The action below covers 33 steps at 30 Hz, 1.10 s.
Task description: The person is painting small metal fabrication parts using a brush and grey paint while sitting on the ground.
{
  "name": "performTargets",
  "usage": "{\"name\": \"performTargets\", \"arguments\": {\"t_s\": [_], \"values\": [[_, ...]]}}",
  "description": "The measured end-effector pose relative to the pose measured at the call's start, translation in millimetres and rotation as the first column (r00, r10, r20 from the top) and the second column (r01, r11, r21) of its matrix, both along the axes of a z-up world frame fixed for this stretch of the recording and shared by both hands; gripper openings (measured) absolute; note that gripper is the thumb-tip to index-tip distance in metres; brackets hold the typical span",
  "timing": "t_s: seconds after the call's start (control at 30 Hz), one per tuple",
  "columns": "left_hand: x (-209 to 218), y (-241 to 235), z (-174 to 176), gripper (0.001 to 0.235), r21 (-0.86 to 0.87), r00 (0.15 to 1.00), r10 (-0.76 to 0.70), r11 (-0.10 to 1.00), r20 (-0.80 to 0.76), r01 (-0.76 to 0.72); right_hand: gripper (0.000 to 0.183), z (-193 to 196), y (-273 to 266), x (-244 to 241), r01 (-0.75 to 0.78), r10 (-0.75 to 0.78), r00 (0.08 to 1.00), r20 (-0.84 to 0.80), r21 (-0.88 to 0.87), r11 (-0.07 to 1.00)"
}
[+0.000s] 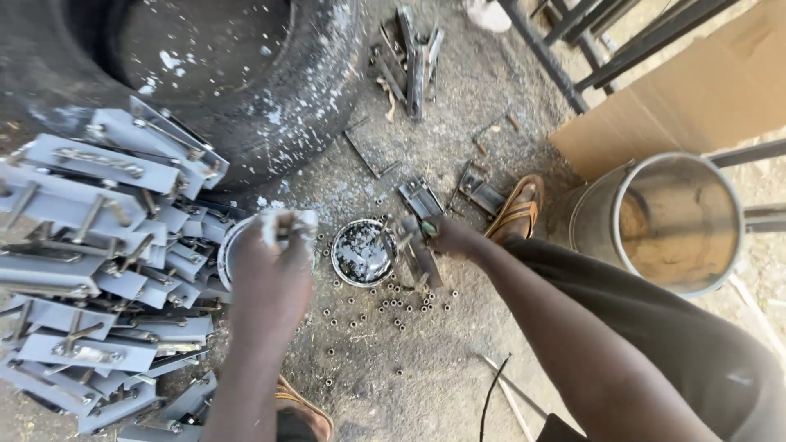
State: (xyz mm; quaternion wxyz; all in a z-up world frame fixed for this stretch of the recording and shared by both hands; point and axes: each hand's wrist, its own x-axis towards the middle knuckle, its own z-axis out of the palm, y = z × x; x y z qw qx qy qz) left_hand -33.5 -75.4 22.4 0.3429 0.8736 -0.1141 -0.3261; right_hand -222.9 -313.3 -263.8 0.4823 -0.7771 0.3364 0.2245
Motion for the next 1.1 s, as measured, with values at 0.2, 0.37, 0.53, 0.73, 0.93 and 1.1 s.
{"name": "performTargets", "arguments": {"t_s": [0.2,0.37,0.53,0.73,0.93,1.1], "values": [[-26.9,-14.1,-21.4,0.068,-0.077,0.96,0.046,0.995,-0.275,-0.069,0.018,138.7,11.5,52.0,0.191,-0.367,0.864,0.345,0.45,0.872],[-36.2,-4.9,-34.1,0.048,-0.45,0.74,-0.011,0.8,-0.673,-0.397,0.013,193.4,51.2,72.5,0.089,-0.451,0.768,0.455,0.622,0.778],[-14.6,20.4,-22.6,0.058,-0.366,0.624,0.023,0.793,-0.781,-0.487,0.054,138.1,63.2,76.6,0.487,-0.619,0.738,0.268,0.423,0.764],[-8.8,22.7,-53.6,0.04,-0.36,0.655,0.158,0.729,-0.739,-0.582,0.048,-96.1,80.1,24.9,0.837,-0.922,0.238,-0.306,0.546,0.035],[-5.3,16.3,-43.4,0.046,-0.145,0.691,0.289,0.856,-0.662,-0.496,0.053,-167.7,81.6,37.9,0.88,-0.909,0.343,-0.236,0.421,0.222],[-13.4,-5.6,-1.0,0.072,-0.061,0.779,0.247,0.938,-0.577,-0.342,0.051,-45.6,59.8,51.0,0.76,-0.856,0.516,-0.017,0.469,0.449]]}}
